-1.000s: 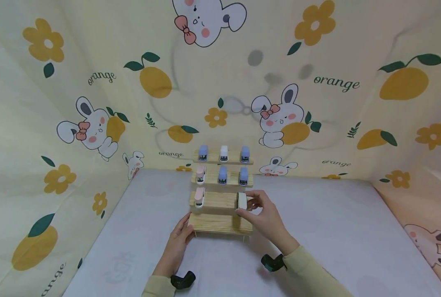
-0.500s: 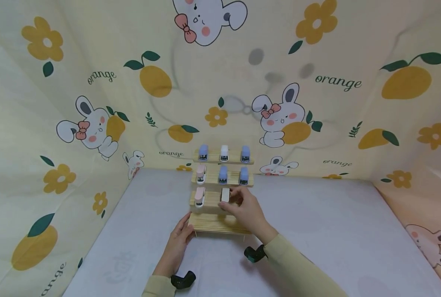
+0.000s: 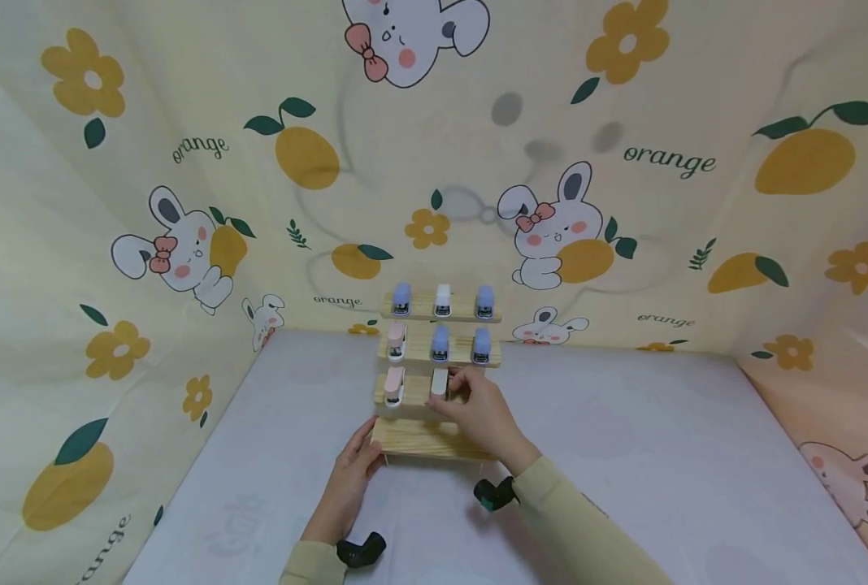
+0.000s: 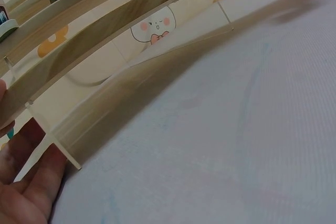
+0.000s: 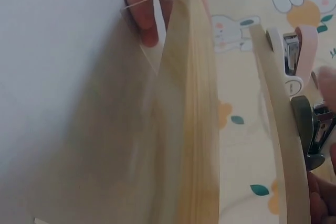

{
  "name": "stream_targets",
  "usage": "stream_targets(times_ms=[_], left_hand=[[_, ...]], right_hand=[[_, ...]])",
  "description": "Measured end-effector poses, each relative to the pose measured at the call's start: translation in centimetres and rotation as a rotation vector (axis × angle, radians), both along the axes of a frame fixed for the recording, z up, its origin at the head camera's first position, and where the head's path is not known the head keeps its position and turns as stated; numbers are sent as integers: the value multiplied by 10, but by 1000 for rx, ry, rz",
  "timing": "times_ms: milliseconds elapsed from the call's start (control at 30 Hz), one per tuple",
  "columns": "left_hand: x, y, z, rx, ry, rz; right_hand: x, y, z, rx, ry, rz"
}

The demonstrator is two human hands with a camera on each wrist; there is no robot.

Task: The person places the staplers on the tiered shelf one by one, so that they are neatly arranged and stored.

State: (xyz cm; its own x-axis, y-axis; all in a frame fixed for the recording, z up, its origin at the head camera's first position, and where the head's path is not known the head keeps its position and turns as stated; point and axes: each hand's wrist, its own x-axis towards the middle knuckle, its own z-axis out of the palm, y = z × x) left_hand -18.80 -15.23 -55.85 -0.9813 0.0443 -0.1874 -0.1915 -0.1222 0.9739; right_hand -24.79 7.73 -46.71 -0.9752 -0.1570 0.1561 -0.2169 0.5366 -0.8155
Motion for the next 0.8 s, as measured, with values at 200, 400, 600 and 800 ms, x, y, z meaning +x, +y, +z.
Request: stream_targets(times_ms=[200, 400, 600, 800], left_hand=[[0, 0, 0, -3, 4, 1], [0, 0, 0, -3, 9, 8], [-1, 1, 0, 6, 1, 2], [0, 1, 1, 0, 3, 6]], right_hand=[[-2, -1, 0, 66, 56, 14], [-6, -7, -4, 127, 100, -19], [-6, -11, -5, 159, 99, -58], [-6, -11, -6, 173, 90, -56]])
